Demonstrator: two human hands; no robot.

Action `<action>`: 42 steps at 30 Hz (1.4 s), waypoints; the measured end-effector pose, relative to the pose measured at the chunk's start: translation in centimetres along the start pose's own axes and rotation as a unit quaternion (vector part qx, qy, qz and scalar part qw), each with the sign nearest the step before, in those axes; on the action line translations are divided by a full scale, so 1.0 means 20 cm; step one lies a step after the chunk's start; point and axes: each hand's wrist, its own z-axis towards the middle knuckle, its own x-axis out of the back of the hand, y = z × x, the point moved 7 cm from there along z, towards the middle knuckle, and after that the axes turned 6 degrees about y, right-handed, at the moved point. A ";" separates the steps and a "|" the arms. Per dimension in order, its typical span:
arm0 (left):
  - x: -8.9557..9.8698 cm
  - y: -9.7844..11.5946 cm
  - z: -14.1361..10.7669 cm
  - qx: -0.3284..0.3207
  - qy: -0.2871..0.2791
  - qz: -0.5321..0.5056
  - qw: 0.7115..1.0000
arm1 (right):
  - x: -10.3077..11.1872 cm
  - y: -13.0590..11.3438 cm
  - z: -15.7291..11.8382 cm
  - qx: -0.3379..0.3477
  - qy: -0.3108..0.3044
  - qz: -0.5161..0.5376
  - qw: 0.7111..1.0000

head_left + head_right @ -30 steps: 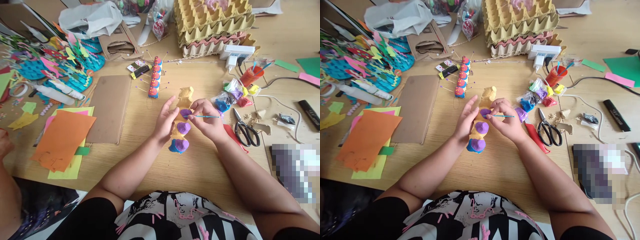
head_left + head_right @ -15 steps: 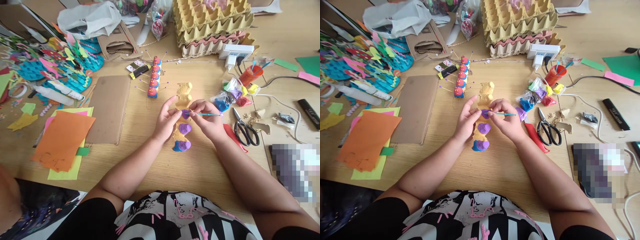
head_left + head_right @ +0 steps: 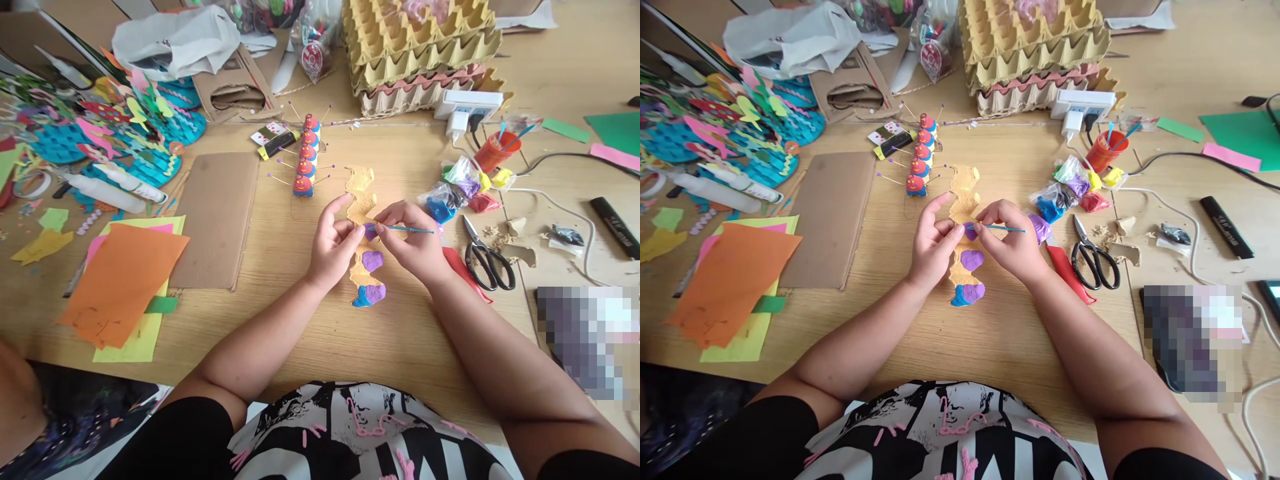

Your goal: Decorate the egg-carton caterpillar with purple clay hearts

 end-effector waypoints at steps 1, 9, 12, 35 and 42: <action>0.00 0.00 0.00 -0.005 -0.003 0.006 1.000 | 0.00 0.01 0.00 -0.014 -0.006 0.011 1.000; -0.01 0.02 -0.01 -0.040 -0.007 0.037 0.998 | -0.02 0.08 0.00 -0.083 -0.027 0.086 0.992; -0.01 0.02 -0.01 -0.046 -0.011 0.044 0.998 | -0.02 0.08 0.01 -0.090 -0.026 0.092 0.991; -0.01 0.02 -0.02 -0.004 0.003 0.034 0.999 | -0.03 0.11 0.00 -0.099 -0.017 0.117 0.988; -0.02 0.03 -0.03 -0.031 0.000 0.038 0.999 | -0.03 0.11 0.00 -0.092 -0.019 0.109 0.990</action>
